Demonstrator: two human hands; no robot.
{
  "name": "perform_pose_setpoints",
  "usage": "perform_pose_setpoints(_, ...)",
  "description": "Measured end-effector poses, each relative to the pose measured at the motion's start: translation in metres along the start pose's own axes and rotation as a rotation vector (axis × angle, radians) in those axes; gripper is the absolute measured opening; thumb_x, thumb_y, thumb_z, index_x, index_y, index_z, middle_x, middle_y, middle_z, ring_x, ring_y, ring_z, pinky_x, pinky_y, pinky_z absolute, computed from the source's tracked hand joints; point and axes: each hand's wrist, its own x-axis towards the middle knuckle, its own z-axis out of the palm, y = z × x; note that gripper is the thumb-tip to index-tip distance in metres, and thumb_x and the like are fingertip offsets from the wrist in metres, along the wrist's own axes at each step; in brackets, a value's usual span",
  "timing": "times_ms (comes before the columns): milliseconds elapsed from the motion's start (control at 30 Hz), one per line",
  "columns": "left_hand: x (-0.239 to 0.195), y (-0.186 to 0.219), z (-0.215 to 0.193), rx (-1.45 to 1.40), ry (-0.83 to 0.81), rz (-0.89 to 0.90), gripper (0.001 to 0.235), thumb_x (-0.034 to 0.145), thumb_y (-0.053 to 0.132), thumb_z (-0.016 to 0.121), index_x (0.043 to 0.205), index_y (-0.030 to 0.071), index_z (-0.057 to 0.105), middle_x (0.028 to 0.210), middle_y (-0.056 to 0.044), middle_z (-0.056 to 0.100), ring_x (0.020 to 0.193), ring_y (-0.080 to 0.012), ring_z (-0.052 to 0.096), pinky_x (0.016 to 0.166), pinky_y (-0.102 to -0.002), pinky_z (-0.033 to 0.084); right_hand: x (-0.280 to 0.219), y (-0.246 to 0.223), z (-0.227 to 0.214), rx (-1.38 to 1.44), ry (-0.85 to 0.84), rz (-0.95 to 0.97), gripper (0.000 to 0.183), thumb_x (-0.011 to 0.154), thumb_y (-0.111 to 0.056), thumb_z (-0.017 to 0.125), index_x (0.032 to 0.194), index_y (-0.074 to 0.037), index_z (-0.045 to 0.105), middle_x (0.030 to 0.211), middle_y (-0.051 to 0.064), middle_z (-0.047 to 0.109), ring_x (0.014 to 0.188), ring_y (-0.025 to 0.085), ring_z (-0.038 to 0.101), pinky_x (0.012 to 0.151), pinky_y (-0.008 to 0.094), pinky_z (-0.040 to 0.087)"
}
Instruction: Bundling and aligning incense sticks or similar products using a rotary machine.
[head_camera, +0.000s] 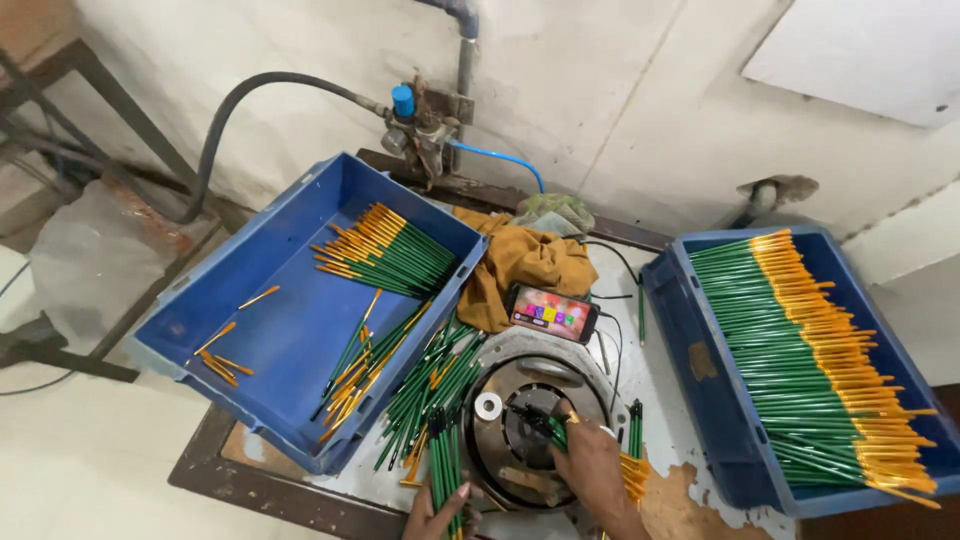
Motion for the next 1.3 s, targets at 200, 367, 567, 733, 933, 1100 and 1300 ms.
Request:
perform_pose_setpoints(200,-0.020,0.013,0.018,0.008,-0.028,0.057,0.042,0.092,0.022,0.069,0.128,0.004,0.055,0.095,-0.015,0.074,0.071,-0.0230,0.072,0.060,-0.040,0.058,-0.003,-0.007,0.000,-0.018,-0.020,0.075,0.056,0.077,-0.020,0.081,0.127,-0.005,0.058,0.081,0.021,0.069,0.079,0.041,0.068,0.071,0.050,0.053)
perform_pose_setpoints(367,-0.026,0.025,0.026,-0.068,-0.036,0.088,0.043,0.092,0.021,0.068,0.128,0.003,0.054,0.094,-0.016,0.073,0.071,-0.0250,0.071,0.057,-0.041,0.056,0.000,-0.014,-0.001,0.022,0.014,0.067,0.061,0.075,-0.018,0.081,0.128,-0.003,0.057,0.081,0.022,0.069,0.076,0.043,0.067,0.067,0.051,0.053)
perform_pose_setpoints(567,-0.060,0.029,0.033,0.002,0.008,0.201,0.037,0.095,0.021,0.072,0.124,0.000,0.061,0.096,-0.013,0.074,0.082,-0.0194,0.071,0.070,-0.033,0.057,-0.005,-0.007,-0.002,0.028,0.076,-0.024,0.058,0.074,-0.018,0.081,0.125,-0.001,0.059,0.080,0.023,0.068,0.072,0.043,0.067,0.063,0.052,0.052)
perform_pose_setpoints(733,-0.091,0.056,0.049,-0.092,0.036,0.164,0.034,0.090,0.022,0.074,0.116,0.001,0.067,0.088,-0.007,0.075,0.058,-0.0144,0.061,0.048,-0.029,0.048,-0.013,-0.011,-0.046,0.323,0.135,0.132,0.026,0.091,-0.027,0.081,0.098,-0.004,0.070,0.071,0.016,0.067,0.058,0.029,0.063,0.060,0.041,0.050)
perform_pose_setpoints(933,-0.117,0.083,0.079,0.048,-0.201,0.112,0.032,0.096,0.024,0.073,0.114,-0.003,0.073,0.085,-0.003,0.070,0.065,-0.0065,0.062,0.053,-0.024,0.051,-0.016,-0.016,-0.066,1.166,-0.405,0.425,0.017,0.081,-0.022,0.076,0.086,-0.011,0.064,0.065,-0.005,0.064,0.054,0.007,0.054,0.051,0.028,0.043)
perform_pose_setpoints(1100,-0.132,0.093,0.090,0.025,-0.308,0.115,0.035,0.093,0.023,0.076,0.117,-0.001,0.068,0.095,-0.006,0.074,0.069,-0.0080,0.063,0.060,-0.024,0.053,-0.026,-0.012,-0.067,1.069,-0.446,0.327,0.025,0.089,-0.023,0.079,0.092,-0.001,0.066,0.068,0.002,0.062,0.058,0.010,0.054,0.053,0.028,0.041)
perform_pose_setpoints(1300,-0.136,0.098,0.095,0.050,-0.306,0.178,0.036,0.091,0.020,0.076,0.118,-0.001,0.067,0.096,-0.009,0.076,0.075,-0.0085,0.067,0.061,-0.024,0.053,-0.030,-0.024,-0.060,1.278,-0.390,0.463,0.027,0.088,-0.024,0.076,0.103,-0.005,0.065,0.084,0.003,0.072,0.075,0.013,0.070,0.062,0.029,0.057)
